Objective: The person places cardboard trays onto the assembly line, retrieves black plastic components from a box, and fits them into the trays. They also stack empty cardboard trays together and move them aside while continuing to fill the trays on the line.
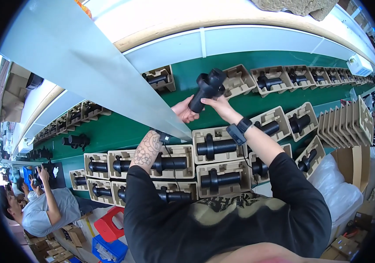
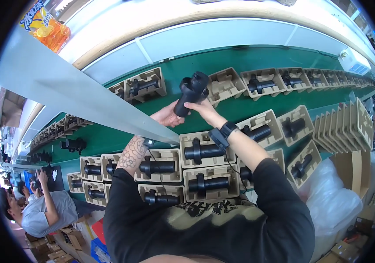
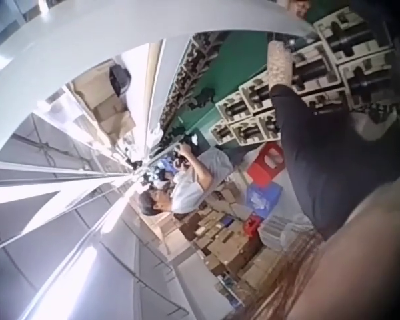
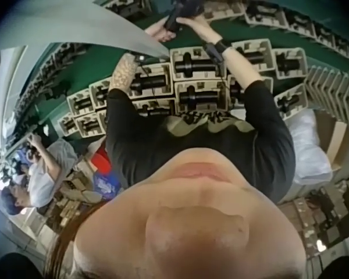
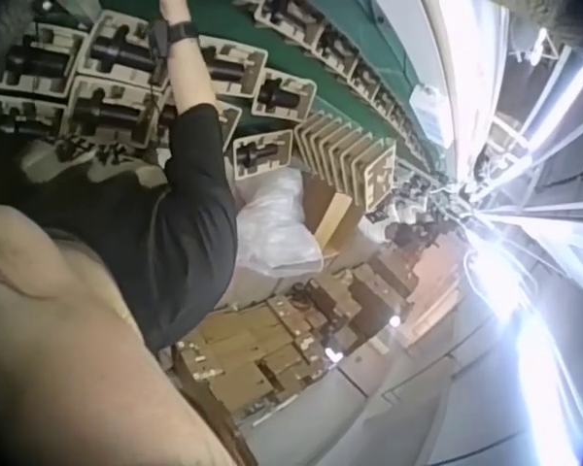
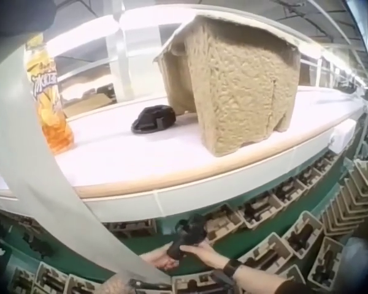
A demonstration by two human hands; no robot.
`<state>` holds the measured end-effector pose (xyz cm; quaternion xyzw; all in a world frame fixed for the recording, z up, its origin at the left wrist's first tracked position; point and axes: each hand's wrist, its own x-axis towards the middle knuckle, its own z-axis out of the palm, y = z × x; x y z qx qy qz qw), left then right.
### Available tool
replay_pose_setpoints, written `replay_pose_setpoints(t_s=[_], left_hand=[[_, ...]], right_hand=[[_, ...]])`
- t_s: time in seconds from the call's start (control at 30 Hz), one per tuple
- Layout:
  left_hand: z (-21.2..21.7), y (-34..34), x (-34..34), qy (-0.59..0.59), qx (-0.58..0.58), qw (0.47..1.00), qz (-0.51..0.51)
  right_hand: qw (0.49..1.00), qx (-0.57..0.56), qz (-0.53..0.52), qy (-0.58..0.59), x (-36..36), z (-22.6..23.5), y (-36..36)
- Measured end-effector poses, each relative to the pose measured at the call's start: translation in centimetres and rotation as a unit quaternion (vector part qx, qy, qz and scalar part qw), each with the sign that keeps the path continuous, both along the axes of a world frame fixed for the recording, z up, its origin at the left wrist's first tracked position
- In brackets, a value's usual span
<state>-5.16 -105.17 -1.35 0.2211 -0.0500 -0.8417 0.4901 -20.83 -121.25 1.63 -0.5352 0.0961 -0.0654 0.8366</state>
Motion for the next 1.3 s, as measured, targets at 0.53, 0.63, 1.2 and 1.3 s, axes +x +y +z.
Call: replay_pose_setpoints(t_s=[0.53, 0.63, 1.2, 1.3], left_hand=[[14.5, 25.4, -21.9, -0.628, 0.321, 0.565, 0.428], [11.5, 29.6, -28.2, -0.579, 0.400, 0.532, 0.471], [28.1, 31.5, -31.8, -0.763, 0.156, 0.537, 0.325], [31.7, 32.4, -30.6, -0.740, -0.258, 0.527, 0.328]], right_hand=[[0.600, -0.796, 0.007, 0.078, 0.8, -3.0, -16.3], [0.556, -0.825, -0.033, 0.094, 1.1, -5.6, -15.6], [0.925, -0.208, 0.310, -0.073, -24.5, 21.0, 3.0], [0.820, -0.075, 0.321, -0.468, -20.4, 24.6, 13.9]])
